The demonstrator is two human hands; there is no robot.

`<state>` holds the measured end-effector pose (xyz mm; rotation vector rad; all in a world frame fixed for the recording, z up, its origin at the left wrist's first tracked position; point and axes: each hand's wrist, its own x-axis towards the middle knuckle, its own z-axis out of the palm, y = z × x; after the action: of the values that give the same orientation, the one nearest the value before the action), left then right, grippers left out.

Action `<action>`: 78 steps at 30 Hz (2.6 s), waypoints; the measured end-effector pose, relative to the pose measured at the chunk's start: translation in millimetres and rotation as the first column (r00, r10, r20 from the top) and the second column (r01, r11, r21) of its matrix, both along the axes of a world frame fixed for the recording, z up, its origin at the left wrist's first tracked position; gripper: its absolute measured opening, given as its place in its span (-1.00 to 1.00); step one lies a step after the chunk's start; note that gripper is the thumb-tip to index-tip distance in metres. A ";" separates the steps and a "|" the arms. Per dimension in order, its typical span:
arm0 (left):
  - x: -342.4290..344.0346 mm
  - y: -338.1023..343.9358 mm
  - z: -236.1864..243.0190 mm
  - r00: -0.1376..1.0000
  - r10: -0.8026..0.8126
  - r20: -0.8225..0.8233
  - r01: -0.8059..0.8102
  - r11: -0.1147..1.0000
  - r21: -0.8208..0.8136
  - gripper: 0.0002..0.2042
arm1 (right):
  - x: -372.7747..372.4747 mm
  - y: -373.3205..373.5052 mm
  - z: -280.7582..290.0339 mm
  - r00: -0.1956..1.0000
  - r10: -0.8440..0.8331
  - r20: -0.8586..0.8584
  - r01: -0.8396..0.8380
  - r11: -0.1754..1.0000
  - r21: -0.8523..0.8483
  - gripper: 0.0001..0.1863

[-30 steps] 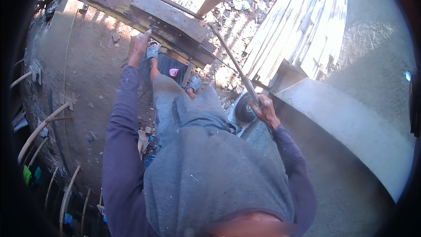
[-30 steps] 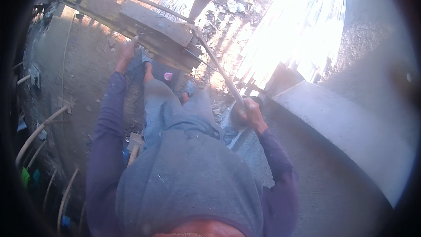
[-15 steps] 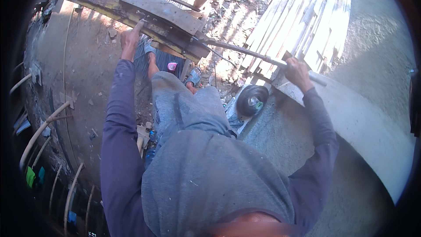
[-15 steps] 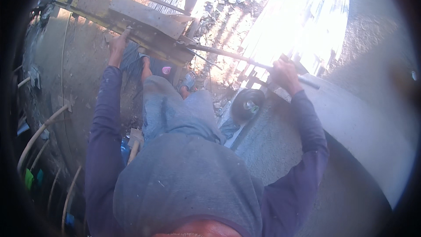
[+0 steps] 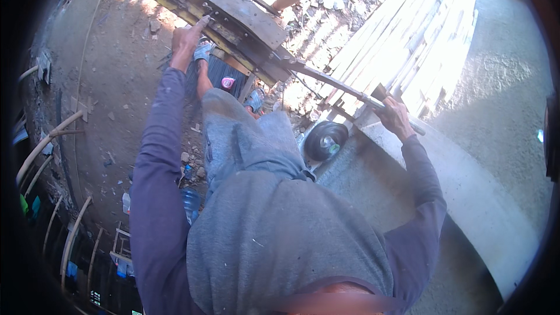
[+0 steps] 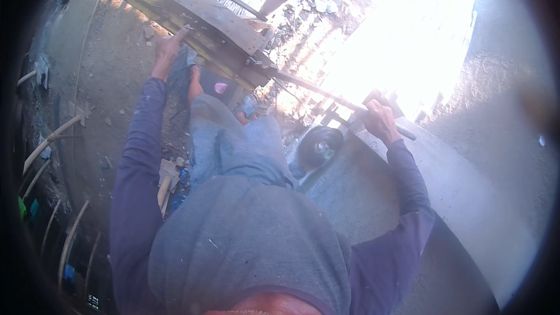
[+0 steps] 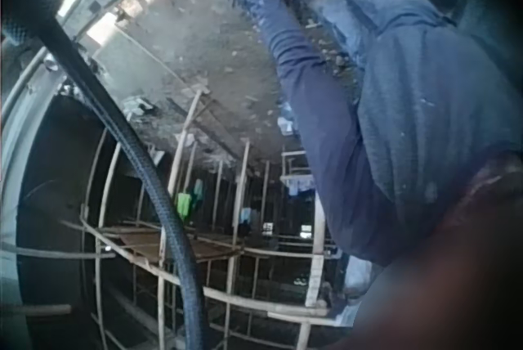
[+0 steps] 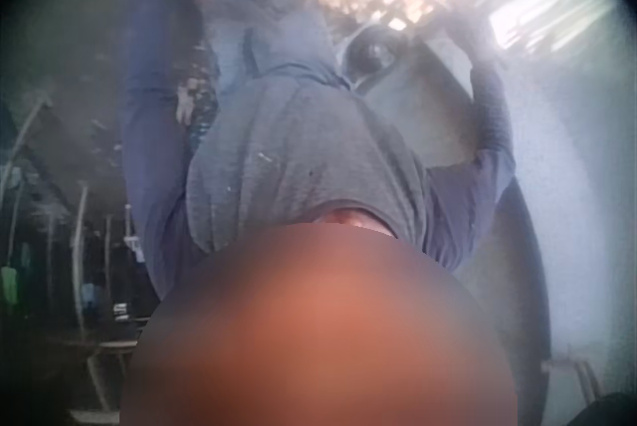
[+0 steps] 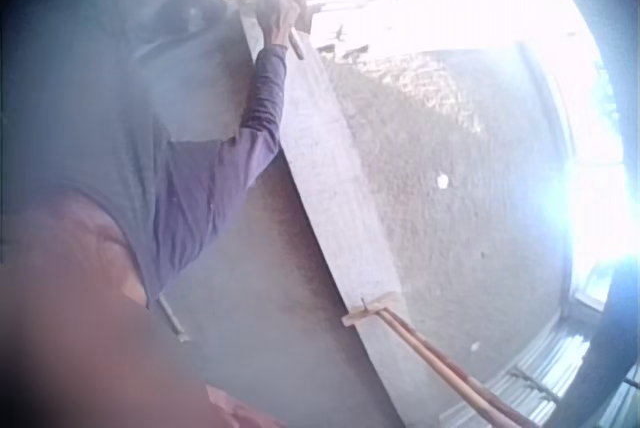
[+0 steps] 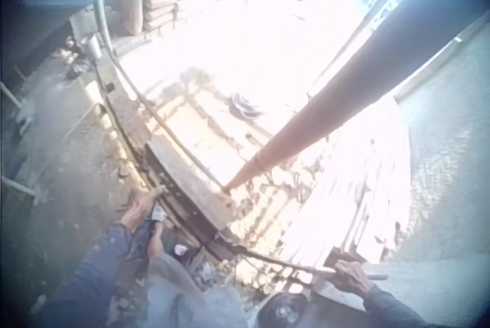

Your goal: The person bends metal rods into rectangular shapes using a manual bending jig and a long metal bar. They measure the bent pieces with a tape measure and place them on a pile of similar rods.

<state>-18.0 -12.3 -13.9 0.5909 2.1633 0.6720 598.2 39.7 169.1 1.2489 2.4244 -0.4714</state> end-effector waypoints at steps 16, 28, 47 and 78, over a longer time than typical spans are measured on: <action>9.1 -10.5 77.6 0.994 -0.094 0.061 0.055 0.885 0.462 -0.52 | 24.1 -66.4 7.2 0.888 -0.390 -0.244 0.370 0.921 -0.123 -0.52; 70.8 -155.9 246.3 0.871 -0.473 -0.129 0.477 0.756 0.447 -0.71 | -43.0 -252.1 38.4 0.473 -0.856 -0.210 0.620 0.493 -0.610 -0.54; 126.4 -213.3 243.6 0.870 -0.489 -0.057 0.458 0.762 0.457 -0.67 | -51.4 -275.5 29.9 0.668 -0.716 -0.206 0.563 0.666 -0.490 -0.54; 151.8 -132.9 213.1 0.886 -0.080 -0.457 0.394 0.649 0.651 -0.81 | -111.6 -231.8 166.0 0.200 -0.963 0.181 0.309 -0.114 -0.944 -0.33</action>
<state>133.9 -145.3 199.3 1.5389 2.0315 1.3855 486.6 -192.1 335.1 1.8588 0.7535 -2.5026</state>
